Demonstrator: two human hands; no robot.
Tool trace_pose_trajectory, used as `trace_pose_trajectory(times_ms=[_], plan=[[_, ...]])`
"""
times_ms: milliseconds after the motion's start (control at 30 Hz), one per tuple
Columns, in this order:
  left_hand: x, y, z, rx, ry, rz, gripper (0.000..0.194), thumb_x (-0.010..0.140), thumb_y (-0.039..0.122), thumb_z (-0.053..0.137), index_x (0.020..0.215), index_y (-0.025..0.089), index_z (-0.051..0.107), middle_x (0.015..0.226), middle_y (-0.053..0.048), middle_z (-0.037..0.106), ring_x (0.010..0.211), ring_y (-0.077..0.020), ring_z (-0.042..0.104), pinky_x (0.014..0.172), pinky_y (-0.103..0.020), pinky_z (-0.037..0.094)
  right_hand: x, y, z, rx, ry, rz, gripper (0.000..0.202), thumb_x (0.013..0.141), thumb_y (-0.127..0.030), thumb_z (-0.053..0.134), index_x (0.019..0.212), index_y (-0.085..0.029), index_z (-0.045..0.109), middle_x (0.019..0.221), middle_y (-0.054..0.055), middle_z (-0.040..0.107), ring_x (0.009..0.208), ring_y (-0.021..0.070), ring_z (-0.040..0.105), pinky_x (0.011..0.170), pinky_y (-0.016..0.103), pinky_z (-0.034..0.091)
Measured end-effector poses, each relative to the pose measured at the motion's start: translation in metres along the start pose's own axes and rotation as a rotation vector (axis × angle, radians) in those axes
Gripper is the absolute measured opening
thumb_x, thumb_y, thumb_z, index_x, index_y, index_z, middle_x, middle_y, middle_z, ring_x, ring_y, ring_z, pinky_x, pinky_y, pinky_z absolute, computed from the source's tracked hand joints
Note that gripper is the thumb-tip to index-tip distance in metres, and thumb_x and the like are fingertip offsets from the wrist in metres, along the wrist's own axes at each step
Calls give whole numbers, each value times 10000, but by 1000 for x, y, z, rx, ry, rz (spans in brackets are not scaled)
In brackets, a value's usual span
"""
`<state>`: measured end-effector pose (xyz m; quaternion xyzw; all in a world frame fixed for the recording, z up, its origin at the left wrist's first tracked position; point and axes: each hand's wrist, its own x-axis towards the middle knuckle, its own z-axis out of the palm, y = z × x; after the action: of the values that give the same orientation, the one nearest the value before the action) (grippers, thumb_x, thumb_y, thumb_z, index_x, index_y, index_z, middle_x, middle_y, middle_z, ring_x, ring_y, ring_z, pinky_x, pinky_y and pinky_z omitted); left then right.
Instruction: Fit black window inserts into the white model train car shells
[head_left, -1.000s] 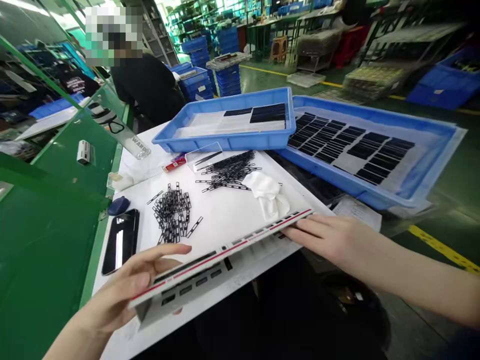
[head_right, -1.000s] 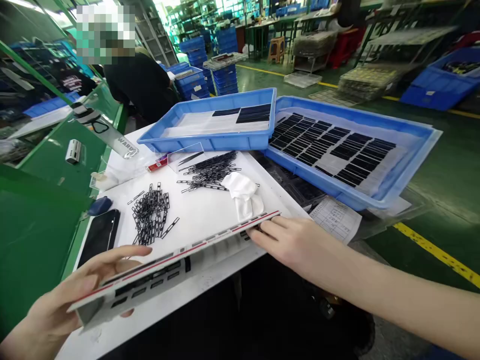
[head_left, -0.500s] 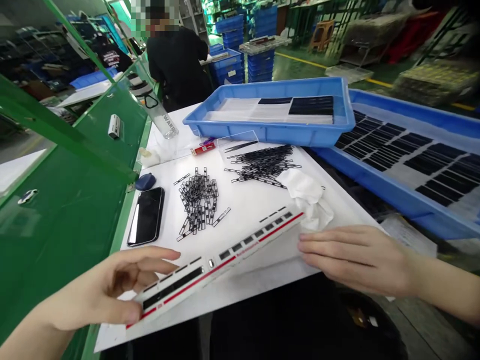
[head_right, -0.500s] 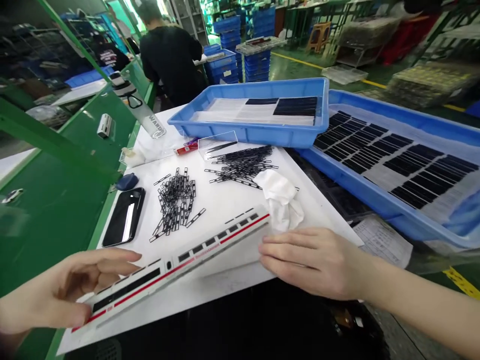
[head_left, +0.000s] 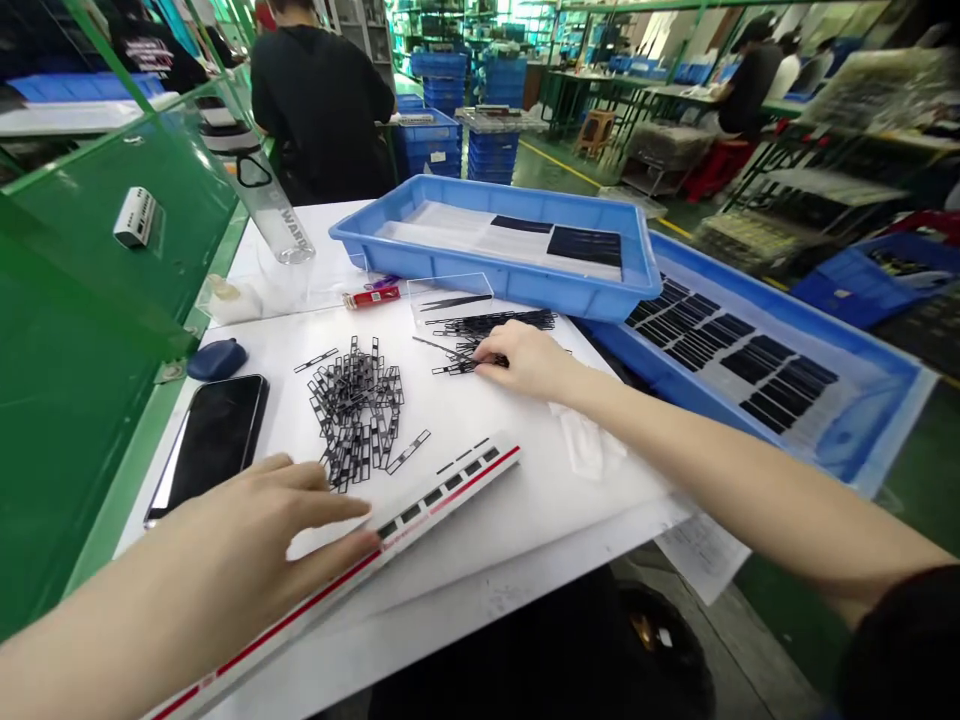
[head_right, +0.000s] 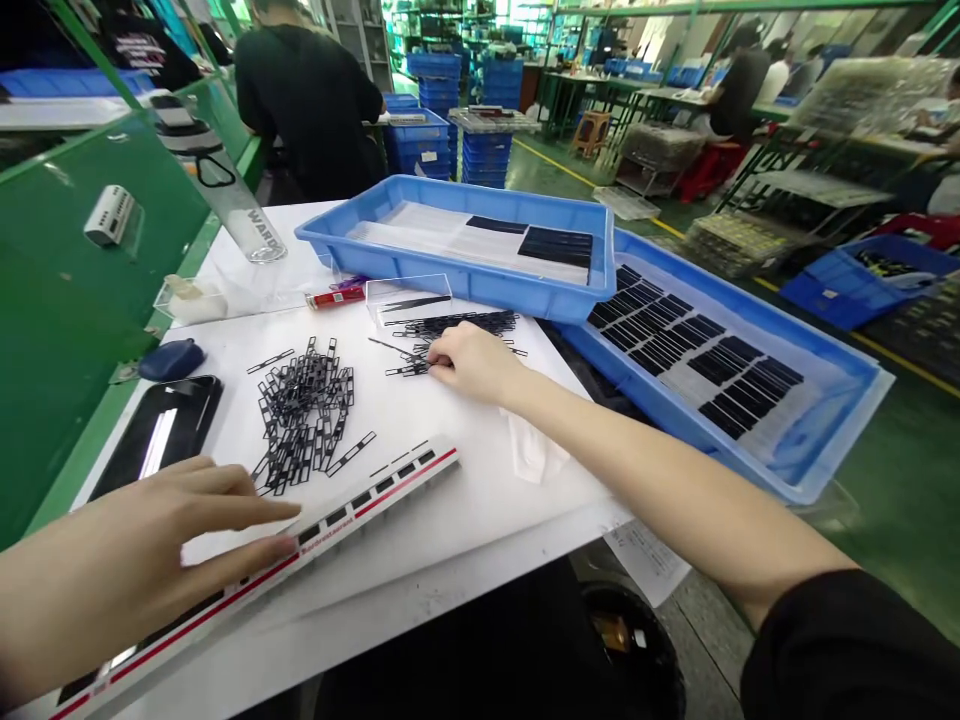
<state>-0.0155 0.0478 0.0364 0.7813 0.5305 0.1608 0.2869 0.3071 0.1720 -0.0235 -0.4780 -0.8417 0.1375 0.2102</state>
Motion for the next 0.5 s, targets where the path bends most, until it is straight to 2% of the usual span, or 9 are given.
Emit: trace_pose_trajectory(times_ms=[67, 133, 267, 400, 500], plan=[[10, 9, 12, 143, -102, 54, 334, 834, 595, 783, 1064, 366, 863, 983, -57, 804, 884, -340, 738, 758, -394, 555, 2, -4, -3, 60, 4, 35, 61, 871, -181, 761, 902, -173, 813, 924, 63, 812, 932, 243, 733, 920, 407, 554], [13, 12, 24, 146, -157, 87, 437, 888, 630, 701, 1162, 312, 825, 1112, -94, 782, 959, -350, 730, 808, -418, 569, 3, -8, -11, 133, 34, 80, 72, 870, -209, 770, 879, -194, 840, 896, 50, 831, 863, 229, 752, 862, 369, 568], [10, 13, 46, -8, -171, 22, 469, 860, 637, 727, 1139, 262, 774, 1050, -82, 736, 814, -281, 704, 687, -370, 560, 3, -17, -33, 261, 149, 153, 171, 909, -338, 764, 977, -213, 859, 963, 44, 842, 876, 227, 765, 826, 368, 589], [5, 16, 56, -75, -167, 13, 492, 837, 579, 781, 1213, 263, 740, 1131, -88, 708, 945, -300, 705, 797, -385, 576, 6, -13, -49, 484, 298, 280, 182, 814, -341, 863, 953, -223, 863, 900, 51, 824, 794, 224, 735, 750, 396, 602], [5, 18, 54, -96, -199, 21, 460, 831, 591, 778, 1154, 265, 751, 1134, -91, 727, 948, -314, 720, 800, -395, 589, 9, -3, -53, 496, 381, 321, 146, 781, -295, 889, 894, -212, 850, 758, 41, 766, 684, 197, 682, 649, 371, 575]])
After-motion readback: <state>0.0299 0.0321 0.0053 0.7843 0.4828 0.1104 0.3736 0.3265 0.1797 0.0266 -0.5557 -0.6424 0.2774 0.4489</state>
